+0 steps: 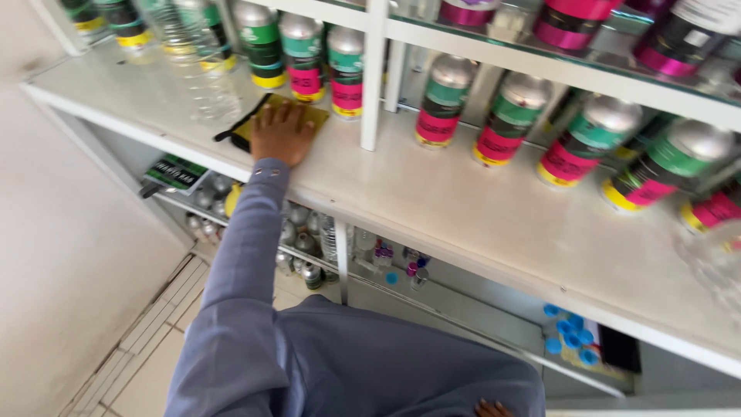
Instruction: The person cleans a white shelf with a yellow cloth, then picks up small clear bottles and blue caps. They screw the caps onto the bottles and place them on the shelf, repeating the process for several bottles.
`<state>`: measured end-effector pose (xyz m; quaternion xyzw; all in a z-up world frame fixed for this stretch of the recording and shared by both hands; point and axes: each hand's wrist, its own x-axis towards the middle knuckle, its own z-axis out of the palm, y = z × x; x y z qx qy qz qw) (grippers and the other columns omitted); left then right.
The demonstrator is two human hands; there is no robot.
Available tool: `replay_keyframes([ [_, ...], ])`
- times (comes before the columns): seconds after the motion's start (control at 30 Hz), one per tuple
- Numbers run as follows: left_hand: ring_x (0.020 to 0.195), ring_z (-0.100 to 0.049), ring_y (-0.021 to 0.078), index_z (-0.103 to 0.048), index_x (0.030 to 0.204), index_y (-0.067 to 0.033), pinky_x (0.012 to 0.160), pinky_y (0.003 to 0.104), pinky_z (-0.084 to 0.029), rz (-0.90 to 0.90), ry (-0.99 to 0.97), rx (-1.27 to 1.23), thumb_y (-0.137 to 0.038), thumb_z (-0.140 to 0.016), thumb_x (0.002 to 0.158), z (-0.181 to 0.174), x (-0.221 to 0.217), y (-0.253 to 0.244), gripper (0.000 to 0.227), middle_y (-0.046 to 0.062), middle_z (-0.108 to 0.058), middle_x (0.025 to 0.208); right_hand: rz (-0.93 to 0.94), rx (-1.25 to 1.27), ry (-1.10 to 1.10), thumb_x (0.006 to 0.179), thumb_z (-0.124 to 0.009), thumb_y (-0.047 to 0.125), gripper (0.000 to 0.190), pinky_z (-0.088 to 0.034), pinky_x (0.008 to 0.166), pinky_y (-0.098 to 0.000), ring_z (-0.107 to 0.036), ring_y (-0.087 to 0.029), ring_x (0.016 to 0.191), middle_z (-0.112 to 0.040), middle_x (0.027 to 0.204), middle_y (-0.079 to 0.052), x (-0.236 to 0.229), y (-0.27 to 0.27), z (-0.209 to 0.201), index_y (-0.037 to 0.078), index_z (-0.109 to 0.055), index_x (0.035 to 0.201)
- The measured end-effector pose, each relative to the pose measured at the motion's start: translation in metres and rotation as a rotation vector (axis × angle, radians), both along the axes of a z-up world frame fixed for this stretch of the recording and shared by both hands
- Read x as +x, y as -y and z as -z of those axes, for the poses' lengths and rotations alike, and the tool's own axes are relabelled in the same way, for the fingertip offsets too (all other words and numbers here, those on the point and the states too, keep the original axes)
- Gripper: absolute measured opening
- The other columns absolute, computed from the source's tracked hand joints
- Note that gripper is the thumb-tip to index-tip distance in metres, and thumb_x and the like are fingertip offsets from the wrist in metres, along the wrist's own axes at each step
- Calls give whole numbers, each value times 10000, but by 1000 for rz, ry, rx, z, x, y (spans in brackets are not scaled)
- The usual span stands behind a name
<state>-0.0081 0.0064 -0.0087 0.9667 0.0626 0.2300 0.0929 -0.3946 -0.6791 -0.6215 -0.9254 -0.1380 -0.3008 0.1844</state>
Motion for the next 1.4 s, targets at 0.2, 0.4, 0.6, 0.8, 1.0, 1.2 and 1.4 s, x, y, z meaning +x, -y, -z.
replay_keyframes([
  [0.2, 1504, -311, 473, -487, 1557, 10, 1242, 616, -140, 231, 544, -133, -456, -522, 1119, -38, -70, 25, 640, 298, -439, 1576, 175, 107, -77, 798, -677, 192, 280, -418, 1068, -396, -617, -221, 1239, -721, 1204, 31, -50, -163, -303, 191, -751, 1068],
  [0.4, 1609, -198, 445, -541, 1526, -29, 1305, 649, -60, 226, 628, -237, -369, -537, 1152, 10, -181, 65, 506, 199, -415, 1694, 160, 180, -233, 834, -674, 139, 264, -409, 1061, -437, -569, -258, 1293, -713, 1248, -33, -67, -182, -369, 107, -738, 1088],
  [0.6, 1644, -216, 402, -625, 1350, -228, 1230, 755, -21, -58, -84, -32, -488, -602, 982, 210, -280, 39, 451, 21, -429, 1638, 133, 163, -214, 840, -677, 144, 255, -398, 1069, -458, -561, -266, 1296, -713, 1243, -39, -57, -176, -361, 104, -737, 1085],
  [0.8, 1507, -259, 486, -551, 1479, -239, 1177, 697, -158, 19, -190, -240, -553, -585, 949, 262, -355, 29, 617, 126, -356, 1660, 104, 155, -236, 852, -676, 134, 254, -408, 1068, -446, -578, -271, 1296, -716, 1246, -49, -51, -179, -368, 98, -738, 1096],
  [1.0, 1523, -232, 489, -582, 1472, -226, 1192, 625, -210, -25, -205, -294, -529, -610, 973, 242, -355, 46, 585, 135, -361, 1667, 139, 172, -279, 880, -677, 117, 236, -405, 1089, -453, -571, -272, 1317, -710, 1268, -54, -52, -184, -371, 92, -732, 1108],
  [1.2, 1522, -273, 459, -611, 1452, -227, 1209, 630, -232, -40, -198, -311, -491, -635, 996, 239, -352, 53, 528, 108, -396, 1666, 180, 189, -292, 882, -692, 132, 252, -402, 1117, -464, -545, -292, 1345, -684, 1317, -65, -59, -178, -379, 86, -727, 1128],
  [1.4, 1507, -303, 442, -621, 1441, -229, 1193, 631, -252, -46, -177, -330, -479, -643, 994, 241, -353, 52, 513, 108, -415, 1645, 408, 303, -193, 921, -727, 193, 332, -391, 1145, -492, -492, -380, 1345, -605, 1410, -147, -14, -124, -339, 66, -688, 1225],
])
